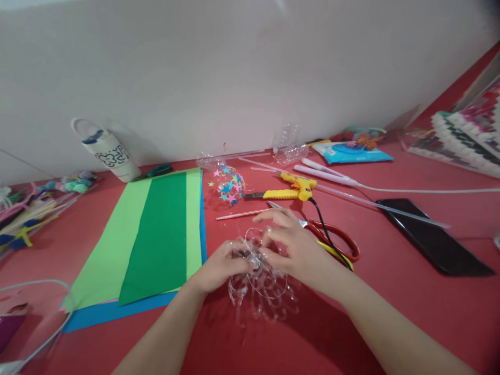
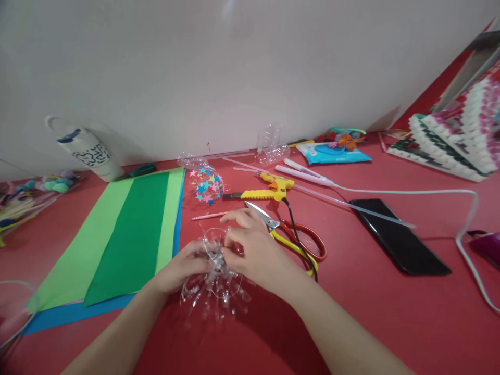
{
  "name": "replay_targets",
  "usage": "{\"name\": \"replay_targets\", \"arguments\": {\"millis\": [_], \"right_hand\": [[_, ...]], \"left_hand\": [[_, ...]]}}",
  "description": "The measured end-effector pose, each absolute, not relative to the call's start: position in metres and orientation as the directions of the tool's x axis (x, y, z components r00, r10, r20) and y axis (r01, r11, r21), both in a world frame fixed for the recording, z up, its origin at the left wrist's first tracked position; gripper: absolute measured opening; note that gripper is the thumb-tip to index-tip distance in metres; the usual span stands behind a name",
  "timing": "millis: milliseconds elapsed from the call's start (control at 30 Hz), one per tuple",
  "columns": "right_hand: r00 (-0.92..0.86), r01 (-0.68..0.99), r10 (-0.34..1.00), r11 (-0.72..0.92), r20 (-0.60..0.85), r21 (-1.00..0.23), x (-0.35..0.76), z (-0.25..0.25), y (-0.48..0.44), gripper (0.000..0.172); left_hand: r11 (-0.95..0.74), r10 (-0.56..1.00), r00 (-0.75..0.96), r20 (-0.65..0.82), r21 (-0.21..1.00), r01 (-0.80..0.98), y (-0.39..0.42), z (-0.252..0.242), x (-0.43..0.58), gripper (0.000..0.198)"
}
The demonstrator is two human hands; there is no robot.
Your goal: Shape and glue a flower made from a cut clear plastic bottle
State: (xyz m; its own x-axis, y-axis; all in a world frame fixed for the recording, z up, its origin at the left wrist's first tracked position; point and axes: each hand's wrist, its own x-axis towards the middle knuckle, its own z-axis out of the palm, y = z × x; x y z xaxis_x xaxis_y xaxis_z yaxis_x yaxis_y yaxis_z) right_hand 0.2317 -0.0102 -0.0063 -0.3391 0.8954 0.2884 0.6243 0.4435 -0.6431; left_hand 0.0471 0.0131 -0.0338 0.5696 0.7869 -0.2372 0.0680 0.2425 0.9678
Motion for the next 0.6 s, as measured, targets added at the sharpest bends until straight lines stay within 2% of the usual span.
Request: {"name": "replay_targets", "arguments": {"millis": [100, 200, 333, 400, 467, 600], "right_hand": [[-0.303, 0.613, 0.907, 0.42, 0.291, -0.67, 0.232, -0.005, -0.011, 0.012], [-0.259, 0.555, 0.921, 0.389, 0.291, -0.735, 0.234, -0.002, -0.011, 0.007], [-0.133, 0.274, 0.931, 0.363, 0.339, -0.89, 0.24, -0.002, -0.008, 0.008], [-0.068, 0.144, 0.929, 0.37, 0.364, -0.918, 0.243, -0.004, -0.006, 0.011], [-0.038, 0.139, 0.927, 0.375, 0.373, -0.917, 0.244, -0.005, -0.004, 0.012], [-0.048, 0.259, 0.915, 0.398, 0.4, -0.88, 0.241, -0.004, -0.006, 0.014]], "left_hand": [[0.252, 0.794, 0.563, -0.229, 0.967, 0.038, 0.014, -0.034, 0.047, 0.011], [0.263, 0.789, 0.577, -0.21, 0.965, -0.008, 0.015, -0.035, 0.047, 0.018], [0.298, 0.794, 0.57, -0.21, 0.953, -0.064, 0.016, -0.038, 0.046, 0.029], [0.315, 0.806, 0.55, -0.218, 0.945, -0.087, 0.016, -0.039, 0.046, 0.032], [0.342, 0.812, 0.537, -0.227, 0.931, -0.125, 0.015, -0.039, 0.046, 0.035], [0.38, 0.822, 0.521, -0.23, 0.903, -0.202, 0.013, -0.038, 0.047, 0.042]]}}
